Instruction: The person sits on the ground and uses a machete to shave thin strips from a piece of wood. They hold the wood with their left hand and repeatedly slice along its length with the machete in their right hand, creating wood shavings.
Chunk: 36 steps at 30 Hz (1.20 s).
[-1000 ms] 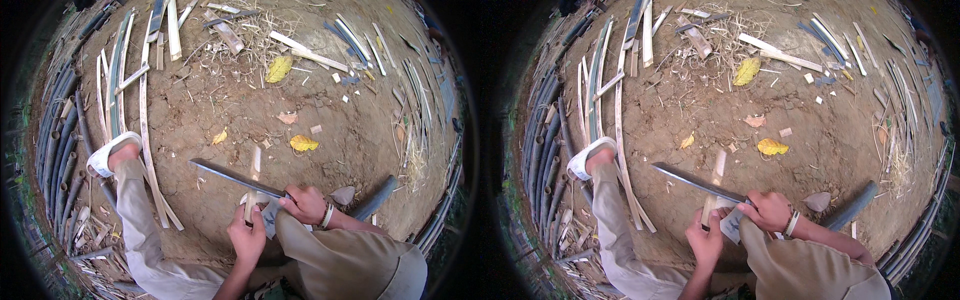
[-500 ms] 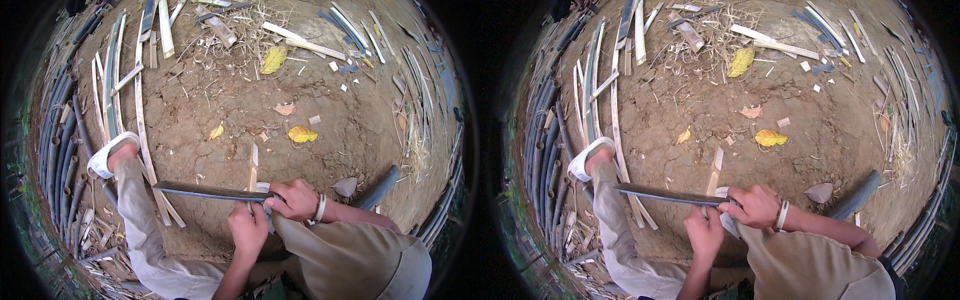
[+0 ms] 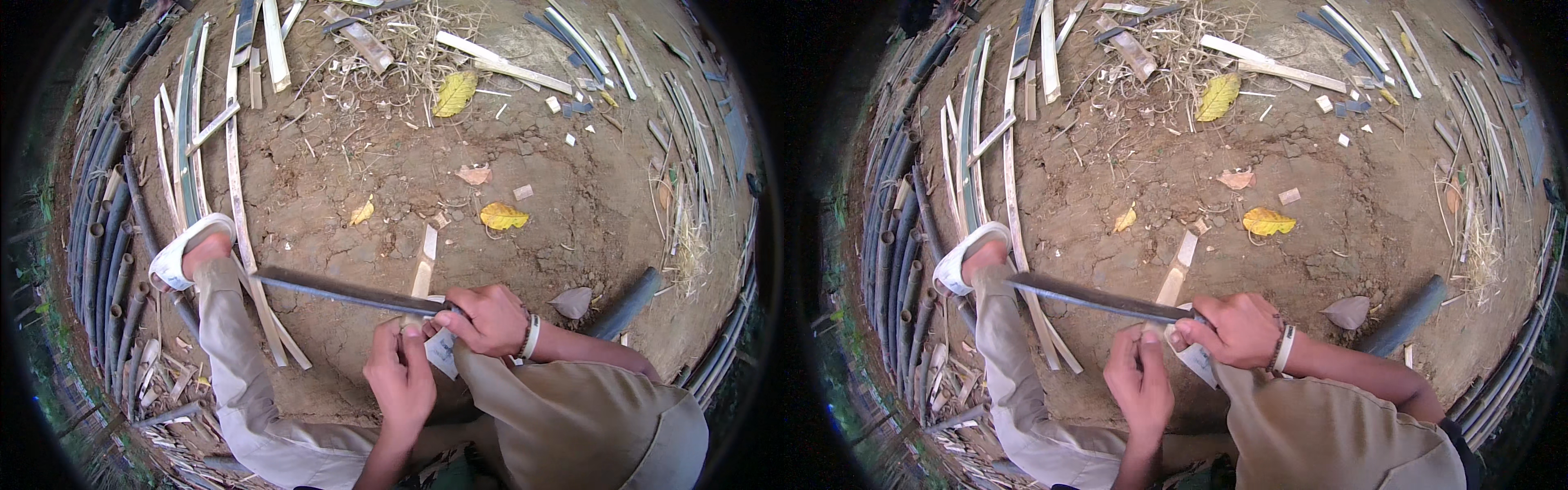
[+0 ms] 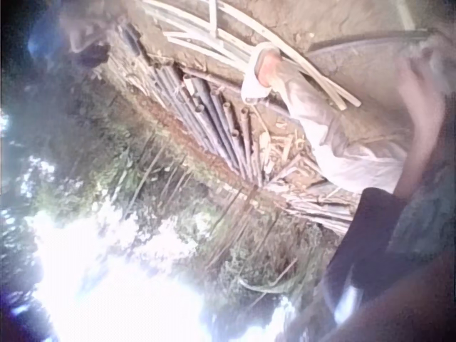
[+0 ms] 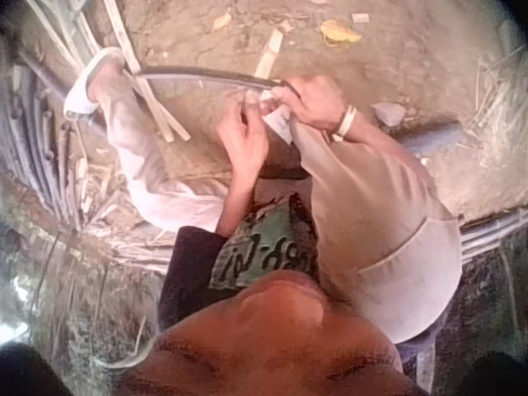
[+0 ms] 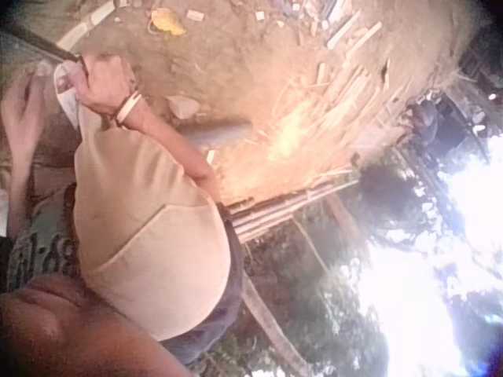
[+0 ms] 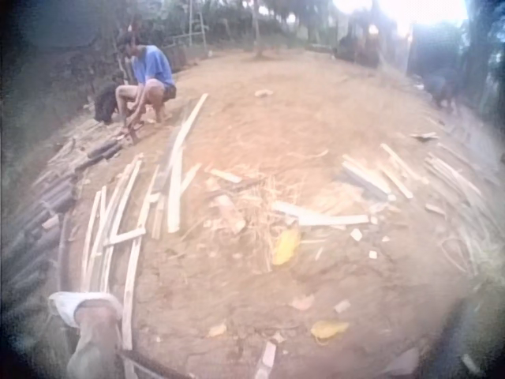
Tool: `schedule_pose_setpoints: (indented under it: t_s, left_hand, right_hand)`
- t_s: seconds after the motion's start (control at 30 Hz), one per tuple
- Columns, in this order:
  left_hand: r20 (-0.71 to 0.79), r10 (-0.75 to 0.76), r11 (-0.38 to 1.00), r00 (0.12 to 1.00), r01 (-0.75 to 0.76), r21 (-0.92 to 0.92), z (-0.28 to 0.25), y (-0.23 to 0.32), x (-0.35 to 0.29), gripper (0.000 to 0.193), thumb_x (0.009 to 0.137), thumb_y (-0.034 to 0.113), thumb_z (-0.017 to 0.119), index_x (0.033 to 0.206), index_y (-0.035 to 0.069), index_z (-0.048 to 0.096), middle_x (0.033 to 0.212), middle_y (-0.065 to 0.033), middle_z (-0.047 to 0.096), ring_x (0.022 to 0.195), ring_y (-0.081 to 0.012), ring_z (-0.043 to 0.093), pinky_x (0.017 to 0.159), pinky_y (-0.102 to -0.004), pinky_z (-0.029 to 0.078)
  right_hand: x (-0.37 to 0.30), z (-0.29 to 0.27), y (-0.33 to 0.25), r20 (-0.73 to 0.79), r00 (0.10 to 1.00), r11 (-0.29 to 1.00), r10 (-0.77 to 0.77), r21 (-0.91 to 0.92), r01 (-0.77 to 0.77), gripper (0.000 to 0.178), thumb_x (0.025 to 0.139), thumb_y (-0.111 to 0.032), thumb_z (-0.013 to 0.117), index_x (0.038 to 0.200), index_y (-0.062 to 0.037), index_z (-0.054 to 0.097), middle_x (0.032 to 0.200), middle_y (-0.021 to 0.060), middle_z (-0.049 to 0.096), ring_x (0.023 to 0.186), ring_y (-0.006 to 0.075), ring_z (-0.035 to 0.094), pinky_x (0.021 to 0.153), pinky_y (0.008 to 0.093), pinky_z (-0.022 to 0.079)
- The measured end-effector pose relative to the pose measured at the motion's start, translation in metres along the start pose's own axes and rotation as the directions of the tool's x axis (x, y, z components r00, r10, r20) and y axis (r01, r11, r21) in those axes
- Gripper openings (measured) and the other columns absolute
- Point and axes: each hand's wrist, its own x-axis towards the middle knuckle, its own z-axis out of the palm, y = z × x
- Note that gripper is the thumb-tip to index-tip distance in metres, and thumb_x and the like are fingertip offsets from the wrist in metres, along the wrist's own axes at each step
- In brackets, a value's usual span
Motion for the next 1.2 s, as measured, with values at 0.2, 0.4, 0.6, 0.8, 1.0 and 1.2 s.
schedule_pose_setpoints:
  t_s: [0.2,0.4,0.6,0.8,1.0,1.2]
  left_hand:
    - [-0.071,-0.061,0.954,0.996,0.037,-0.299,0.012,0.003,-0.001,0.021,0.1,0.011,0.057,0.108,-0.008,0.063,0.075,-0.0065,0.064,0.063,-0.0132,0.063,0.055,-0.0265,0.055]
    - [-0.056,-0.105,0.868,0.993,0.064,-0.493,0.016,-0.018,0.007,0.024,0.095,0.009,0.066,0.109,-0.011,0.066,0.088,-0.0117,0.069,0.079,-0.0147,0.067,0.068,-0.0284,0.059]
    - [-0.081,-0.18,0.751,0.98,0.084,-0.654,0.027,-0.016,0.009,0.03,0.089,0.004,0.073,0.114,-0.011,0.066,0.092,-0.0131,0.07,0.082,-0.0142,0.065,0.077,-0.0287,0.056]
    - [-0.075,-0.162,0.745,0.984,0.072,-0.663,0.035,-0.03,0.01,0.033,0.089,0.004,0.073,0.116,-0.012,0.065,0.098,-0.0151,0.07,0.084,-0.0147,0.065,0.079,-0.0286,0.055]
    - [-0.096,-0.191,0.73,0.977,0.076,-0.679,0.039,-0.035,0.006,0.034,0.089,0.01,0.073,0.115,-0.012,0.065,0.101,-0.0156,0.07,0.084,-0.0134,0.064,0.079,-0.0274,0.053]
    - [-0.197,-0.128,0.809,0.972,-0.012,-0.587,0.039,-0.03,0.006,0.037,0.092,0.02,0.073,0.11,-0.011,0.067,0.084,-0.0067,0.066,0.073,-0.0097,0.058,0.07,-0.0254,0.049]
  right_hand:
    - [-0.006,-0.001,-0.001,-0.053,0.998,0.994,0.024,0.111,-0.018,0.041,0.099,-0.041,0.052,0.089,-0.0013,0.057,0.063,0.0216,0.058,0.061,0.0429,0.061,0.055,0.0493,0.048]
    - [-0.006,-0.009,-0.004,-0.04,0.999,0.996,-0.012,0.09,0.015,0.039,0.098,-0.039,0.052,0.089,-0.001,0.057,0.061,0.021,0.056,0.058,0.0423,0.06,0.054,0.0486,0.046]
    - [0.007,-0.015,0.001,-0.007,0.997,0.996,0.078,0.05,-0.078,0.048,0.099,-0.047,0.049,0.085,-0.0015,0.058,0.061,0.0226,0.059,0.061,0.045,0.062,0.057,0.0532,0.048]
    - [0.007,-0.023,0.006,-0.037,0.999,0.999,-0.032,-0.001,0.032,0.05,0.101,-0.045,0.046,0.082,-0.0012,0.058,0.063,0.0245,0.058,0.063,0.0453,0.062,0.058,0.0524,0.049]
    - [0.002,-0.038,-0.005,0.088,0.995,0.998,0.051,0.03,-0.054,0.05,0.101,-0.045,0.045,0.082,-0.0006,0.058,0.062,0.0258,0.057,0.063,0.0452,0.062,0.059,0.0529,0.048]
    - [0.008,-0.033,0.008,0.095,0.993,0.996,0.074,0.035,-0.077,0.051,0.1,-0.048,0.047,0.083,-0.0022,0.061,0.06,0.0235,0.057,0.062,0.0455,0.061,0.058,0.0519,0.049]
